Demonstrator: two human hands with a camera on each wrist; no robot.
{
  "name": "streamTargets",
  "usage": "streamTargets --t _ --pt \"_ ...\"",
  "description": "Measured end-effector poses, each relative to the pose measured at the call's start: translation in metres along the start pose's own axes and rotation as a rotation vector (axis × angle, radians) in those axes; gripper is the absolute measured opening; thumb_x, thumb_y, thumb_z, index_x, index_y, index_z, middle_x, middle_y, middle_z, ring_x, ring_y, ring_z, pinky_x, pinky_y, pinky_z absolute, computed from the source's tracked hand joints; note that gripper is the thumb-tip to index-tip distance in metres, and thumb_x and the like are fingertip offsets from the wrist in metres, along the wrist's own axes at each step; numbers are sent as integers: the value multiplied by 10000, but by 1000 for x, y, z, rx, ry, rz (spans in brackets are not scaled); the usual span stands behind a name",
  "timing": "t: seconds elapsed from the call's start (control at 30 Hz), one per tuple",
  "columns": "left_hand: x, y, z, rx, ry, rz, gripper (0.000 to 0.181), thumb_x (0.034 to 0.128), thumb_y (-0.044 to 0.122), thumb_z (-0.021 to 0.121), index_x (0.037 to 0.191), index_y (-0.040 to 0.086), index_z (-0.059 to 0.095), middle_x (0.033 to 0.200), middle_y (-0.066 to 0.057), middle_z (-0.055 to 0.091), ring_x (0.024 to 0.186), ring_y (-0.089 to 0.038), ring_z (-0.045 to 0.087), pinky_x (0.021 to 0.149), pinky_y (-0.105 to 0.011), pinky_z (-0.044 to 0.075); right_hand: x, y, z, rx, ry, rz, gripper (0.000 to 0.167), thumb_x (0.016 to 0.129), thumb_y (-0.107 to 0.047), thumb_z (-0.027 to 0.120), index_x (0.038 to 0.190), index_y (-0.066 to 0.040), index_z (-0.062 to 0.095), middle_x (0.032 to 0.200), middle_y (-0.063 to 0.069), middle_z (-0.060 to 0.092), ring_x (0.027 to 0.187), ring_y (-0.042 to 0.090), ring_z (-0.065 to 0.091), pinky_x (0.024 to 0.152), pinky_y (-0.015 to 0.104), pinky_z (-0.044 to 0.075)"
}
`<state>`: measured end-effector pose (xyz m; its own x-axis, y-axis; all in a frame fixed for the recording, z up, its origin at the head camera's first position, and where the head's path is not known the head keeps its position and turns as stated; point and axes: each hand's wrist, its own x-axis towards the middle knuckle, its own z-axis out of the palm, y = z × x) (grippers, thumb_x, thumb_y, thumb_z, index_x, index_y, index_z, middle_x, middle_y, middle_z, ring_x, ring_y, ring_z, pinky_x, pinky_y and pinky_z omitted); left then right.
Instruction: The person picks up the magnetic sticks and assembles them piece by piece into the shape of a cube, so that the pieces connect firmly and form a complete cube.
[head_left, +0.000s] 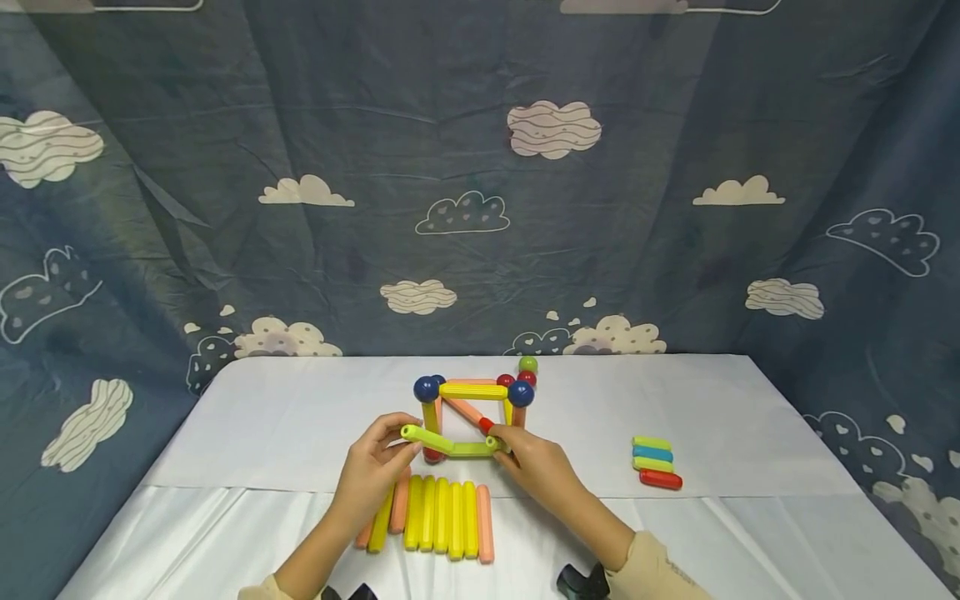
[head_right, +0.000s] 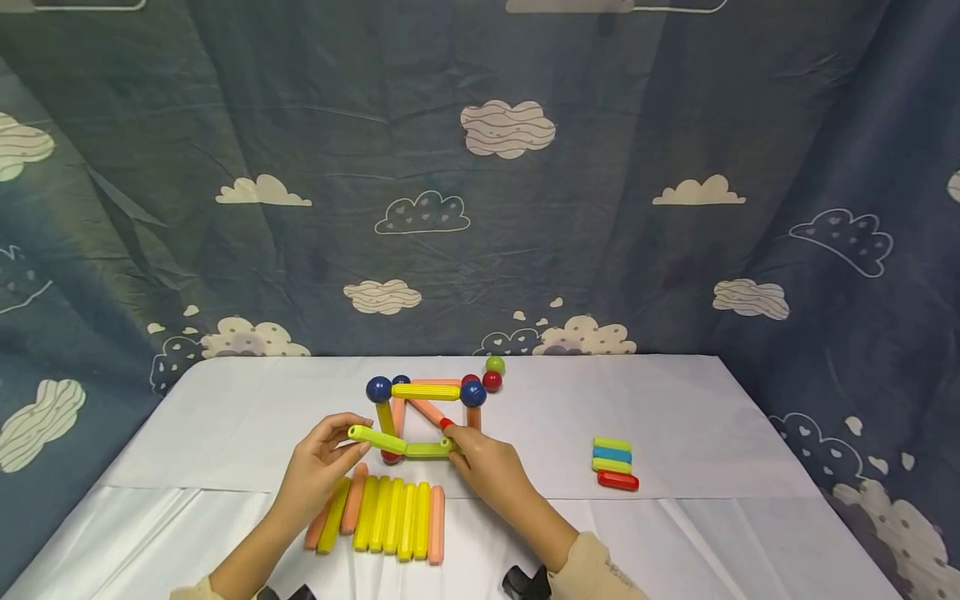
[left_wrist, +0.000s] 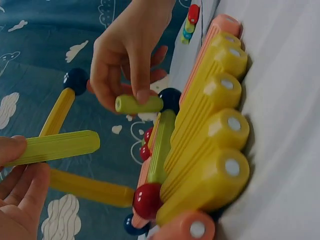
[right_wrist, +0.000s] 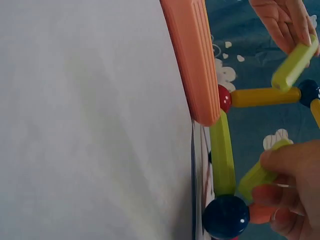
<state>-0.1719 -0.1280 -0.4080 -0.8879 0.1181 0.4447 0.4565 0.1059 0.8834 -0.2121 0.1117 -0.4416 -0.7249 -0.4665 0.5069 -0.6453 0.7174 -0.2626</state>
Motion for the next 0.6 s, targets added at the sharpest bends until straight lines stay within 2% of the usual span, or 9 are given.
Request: streamTargets --t 0.03,0.13,0.23,0.43,0.6 --pt "1 0 3 -16 -9 -9 284 834 -9 604 1108 -14 526 1092 -139 551 1013 -208 556 808 -287 471 1 0 1 -13 11 -11 309 751 -120 731 1034 -129 606 930 -38 640 723 66 581 655 217 498" --pt "4 10 14 -38 -39 -24 275 837 -57 580 1103 -57 512 1084 -168 551 998 -225 565 783 -292 483 1 -1 3 -14 13 -4 297 755 -119 726 1026 -119 603 932 -31 637 749 83 593 669 237 502" --pt "7 11 24 -34 -59 -15 266 837 -71 573 1096 -47 517 1077 -152 556 982 -226 572 749 -291 498 1 -1 4 57 -3 39 321 762 -107 720 1058 -114 596 951 -18 634 753 83 580 673 231 499" --pt "12 -3 38 -19 -56 50 255 823 -78 588 1067 -21 542 1040 -164 570 949 -243 585 763 -308 493 -1 -1 5 265 -44 115 383 782 -84 698 1143 -90 570 1002 37 615 673 70 545 597 163 472" --pt "14 -20 42 -4 -45 49 256 825 -18 608 1068 46 562 1037 -150 582 932 -192 593 758 -284 493 0 -1 6 405 -74 161 360 823 -47 643 1171 -31 550 1053 104 597 654 102 576 541 157 470"
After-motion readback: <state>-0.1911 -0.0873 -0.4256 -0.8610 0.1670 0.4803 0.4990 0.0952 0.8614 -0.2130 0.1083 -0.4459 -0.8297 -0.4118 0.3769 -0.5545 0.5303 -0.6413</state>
